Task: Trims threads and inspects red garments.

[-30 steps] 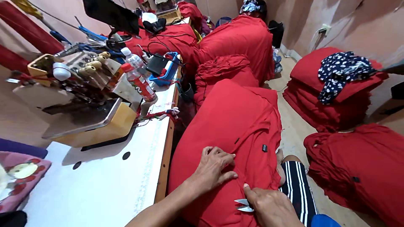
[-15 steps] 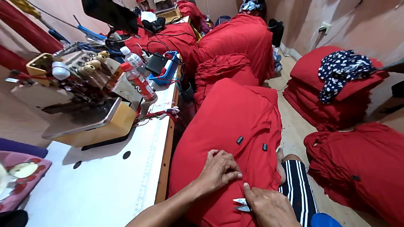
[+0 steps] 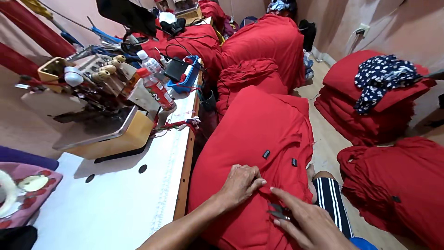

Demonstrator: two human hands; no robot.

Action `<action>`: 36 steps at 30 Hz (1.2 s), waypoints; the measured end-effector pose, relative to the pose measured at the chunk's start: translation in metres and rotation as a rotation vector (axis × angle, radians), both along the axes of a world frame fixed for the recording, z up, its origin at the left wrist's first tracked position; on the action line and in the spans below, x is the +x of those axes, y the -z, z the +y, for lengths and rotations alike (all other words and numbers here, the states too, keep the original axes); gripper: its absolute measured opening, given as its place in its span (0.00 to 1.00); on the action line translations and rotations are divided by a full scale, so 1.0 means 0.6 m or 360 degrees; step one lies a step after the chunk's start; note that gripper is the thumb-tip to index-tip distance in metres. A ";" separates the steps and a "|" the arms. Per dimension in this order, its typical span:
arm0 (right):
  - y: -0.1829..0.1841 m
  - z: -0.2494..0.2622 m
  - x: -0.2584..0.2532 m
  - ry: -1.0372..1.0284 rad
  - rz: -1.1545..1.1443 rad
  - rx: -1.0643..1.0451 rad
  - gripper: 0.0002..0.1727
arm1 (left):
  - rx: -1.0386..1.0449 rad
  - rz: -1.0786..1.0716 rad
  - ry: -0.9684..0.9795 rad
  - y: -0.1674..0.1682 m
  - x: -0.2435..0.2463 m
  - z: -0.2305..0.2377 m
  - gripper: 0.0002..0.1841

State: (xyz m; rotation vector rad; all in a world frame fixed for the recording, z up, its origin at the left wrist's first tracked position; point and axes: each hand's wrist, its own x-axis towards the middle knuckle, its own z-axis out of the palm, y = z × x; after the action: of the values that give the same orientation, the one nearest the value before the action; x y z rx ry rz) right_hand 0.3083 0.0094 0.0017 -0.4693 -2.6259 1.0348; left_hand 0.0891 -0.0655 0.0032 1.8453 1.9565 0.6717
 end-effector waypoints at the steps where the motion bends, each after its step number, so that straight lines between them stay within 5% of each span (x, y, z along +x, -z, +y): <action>1: -0.003 0.012 -0.002 -0.0001 0.0070 -0.0101 0.32 | 0.0014 0.0004 0.0005 0.001 0.000 0.000 0.16; 9: -0.025 0.042 -0.097 0.0313 0.0308 -0.1339 0.16 | 0.0205 0.0119 0.0159 0.005 0.003 -0.005 0.12; 16: 0.035 0.025 -0.096 0.0262 0.0271 -0.1180 0.15 | 0.0168 0.0089 0.0043 -0.005 0.003 -0.009 0.13; 31: 0.043 0.015 -0.075 0.0329 0.0175 -0.0529 0.16 | -0.0254 -0.0365 -0.0092 -0.029 -0.016 -0.006 0.16; 36: 0.046 0.019 -0.074 0.0304 0.0145 -0.0564 0.16 | -0.0289 -0.0420 -0.0119 -0.033 -0.017 -0.004 0.17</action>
State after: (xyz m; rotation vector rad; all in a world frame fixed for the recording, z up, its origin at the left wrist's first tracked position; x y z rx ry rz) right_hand 0.2636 0.0207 -0.0258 -0.7155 -2.2699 1.4230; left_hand 0.0787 -0.0677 0.0233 1.5010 1.8536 0.6958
